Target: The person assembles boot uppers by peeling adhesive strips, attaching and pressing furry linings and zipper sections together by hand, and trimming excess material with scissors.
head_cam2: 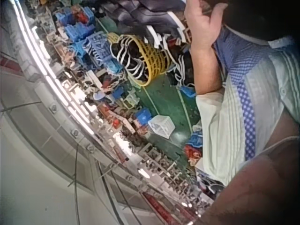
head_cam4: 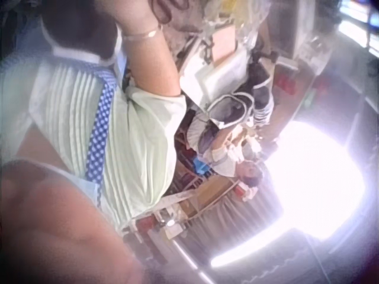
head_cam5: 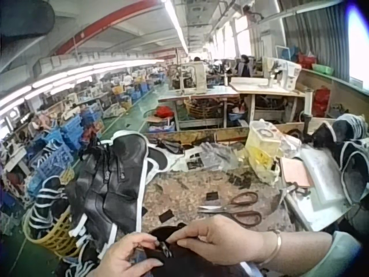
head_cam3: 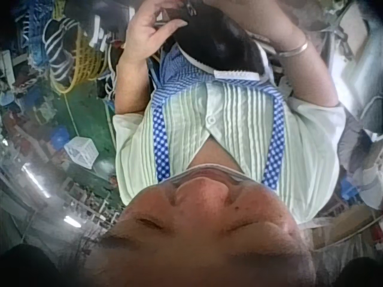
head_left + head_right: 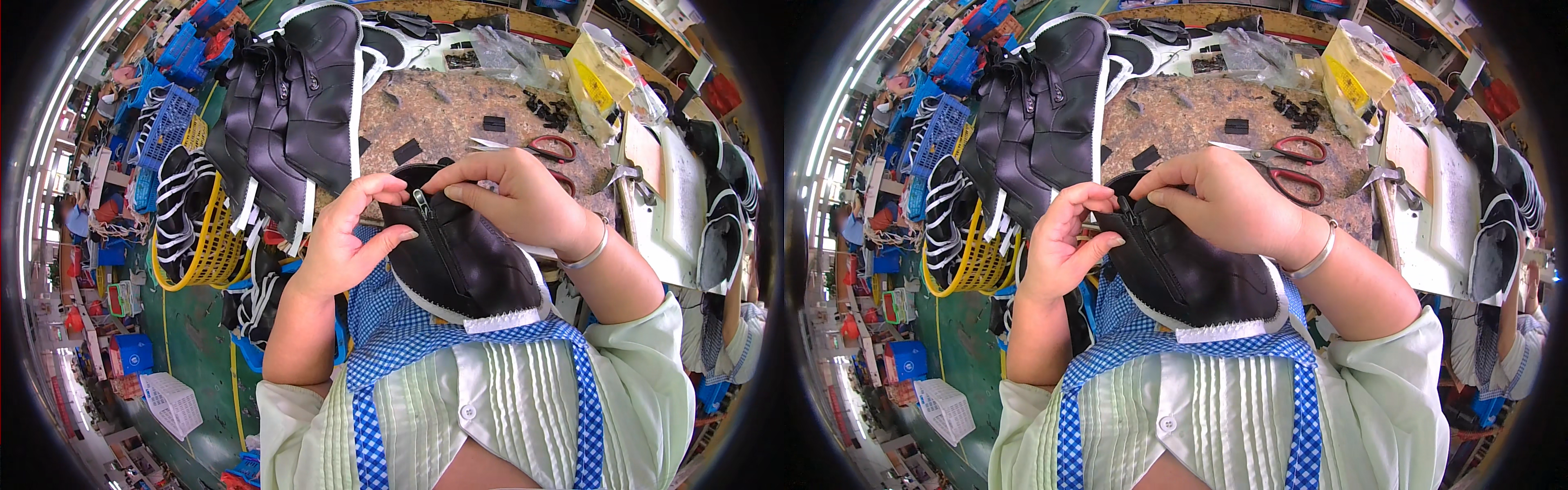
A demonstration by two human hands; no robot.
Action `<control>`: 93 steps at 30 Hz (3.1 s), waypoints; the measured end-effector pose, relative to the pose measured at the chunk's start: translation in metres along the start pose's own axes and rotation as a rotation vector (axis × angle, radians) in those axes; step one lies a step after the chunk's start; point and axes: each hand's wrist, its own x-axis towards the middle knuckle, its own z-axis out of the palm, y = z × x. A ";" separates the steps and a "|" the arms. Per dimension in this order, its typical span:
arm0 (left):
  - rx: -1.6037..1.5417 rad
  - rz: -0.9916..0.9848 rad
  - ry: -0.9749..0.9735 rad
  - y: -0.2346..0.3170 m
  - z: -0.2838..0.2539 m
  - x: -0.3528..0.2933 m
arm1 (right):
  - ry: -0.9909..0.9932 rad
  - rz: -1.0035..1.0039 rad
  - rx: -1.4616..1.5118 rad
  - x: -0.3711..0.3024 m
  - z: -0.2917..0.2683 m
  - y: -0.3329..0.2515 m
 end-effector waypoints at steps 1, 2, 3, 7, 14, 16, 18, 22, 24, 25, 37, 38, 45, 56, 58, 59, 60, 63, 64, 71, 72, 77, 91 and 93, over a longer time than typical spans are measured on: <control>-0.015 0.017 0.009 0.000 0.000 0.000 | 0.000 -0.011 -0.005 0.000 0.000 0.000; -0.012 0.011 -0.001 -0.001 0.000 -0.001 | -0.007 -0.023 -0.002 0.000 0.000 0.001; -0.040 -0.010 -0.003 -0.001 0.000 -0.001 | -0.001 -0.019 -0.009 0.000 0.000 0.001; -0.109 -0.049 -0.002 -0.001 0.000 -0.001 | -0.019 -0.020 0.004 -0.003 0.000 0.001; -0.067 0.023 -0.030 0.003 0.010 0.009 | 0.097 -0.322 -0.096 0.004 0.012 0.010; -0.198 0.024 0.070 0.004 0.014 0.011 | 0.168 -0.432 -0.208 0.001 0.012 0.014; -0.015 0.087 0.050 0.005 0.013 0.015 | 0.230 -0.509 -0.326 -0.004 0.012 0.018; 0.122 0.112 0.033 0.005 0.017 0.018 | 0.316 -0.871 -0.711 -0.018 0.012 0.026; 0.106 0.098 0.036 0.004 0.020 0.019 | 0.314 -0.902 -0.752 -0.023 0.012 0.031; 0.113 0.105 0.041 0.003 0.021 0.019 | 0.333 -0.902 -0.743 -0.024 0.013 0.033; 0.145 0.082 0.116 0.001 0.031 0.026 | 0.326 -0.801 -0.809 -0.026 0.017 0.038; 0.145 0.061 0.154 -0.001 0.032 0.029 | 0.341 -0.819 -0.813 -0.026 0.018 0.039; 0.194 0.053 0.174 -0.047 0.031 0.083 | 0.194 -0.687 -0.584 -0.034 0.035 0.050; 0.541 0.262 -0.132 0.003 0.020 0.008 | 0.255 -0.266 -0.132 -0.020 0.037 0.083; 0.591 0.262 0.010 -0.009 0.026 -0.011 | 0.232 -0.210 -0.099 -0.018 0.042 0.083; 0.508 0.221 0.134 -0.018 0.029 -0.017 | 0.209 -0.202 -0.093 -0.017 0.043 0.082; 0.397 0.052 0.268 -0.026 0.036 -0.025 | 0.210 -0.219 -0.086 -0.016 0.045 0.082; 0.364 -0.081 0.418 -0.047 0.049 -0.040 | 0.122 -0.201 -0.101 -0.011 0.049 0.082; 0.356 -0.138 0.501 -0.050 0.053 -0.046 | 0.128 -0.200 -0.104 -0.010 0.049 0.083; 0.570 0.168 0.332 -0.054 0.071 -0.070 | 0.204 -0.199 -0.076 -0.007 0.058 0.092; 0.585 0.095 0.355 -0.055 0.071 -0.070 | 0.223 -0.197 -0.087 -0.007 0.059 0.092; 0.490 0.070 0.295 -0.059 0.074 -0.061 | 0.286 -0.201 -0.143 -0.011 0.061 0.086; 0.252 -0.249 0.261 -0.064 0.078 -0.081 | -0.112 -0.060 -0.211 -0.007 0.047 0.095; 0.273 -0.231 0.277 -0.066 0.080 -0.085 | -0.153 -0.060 -0.215 -0.006 0.047 0.096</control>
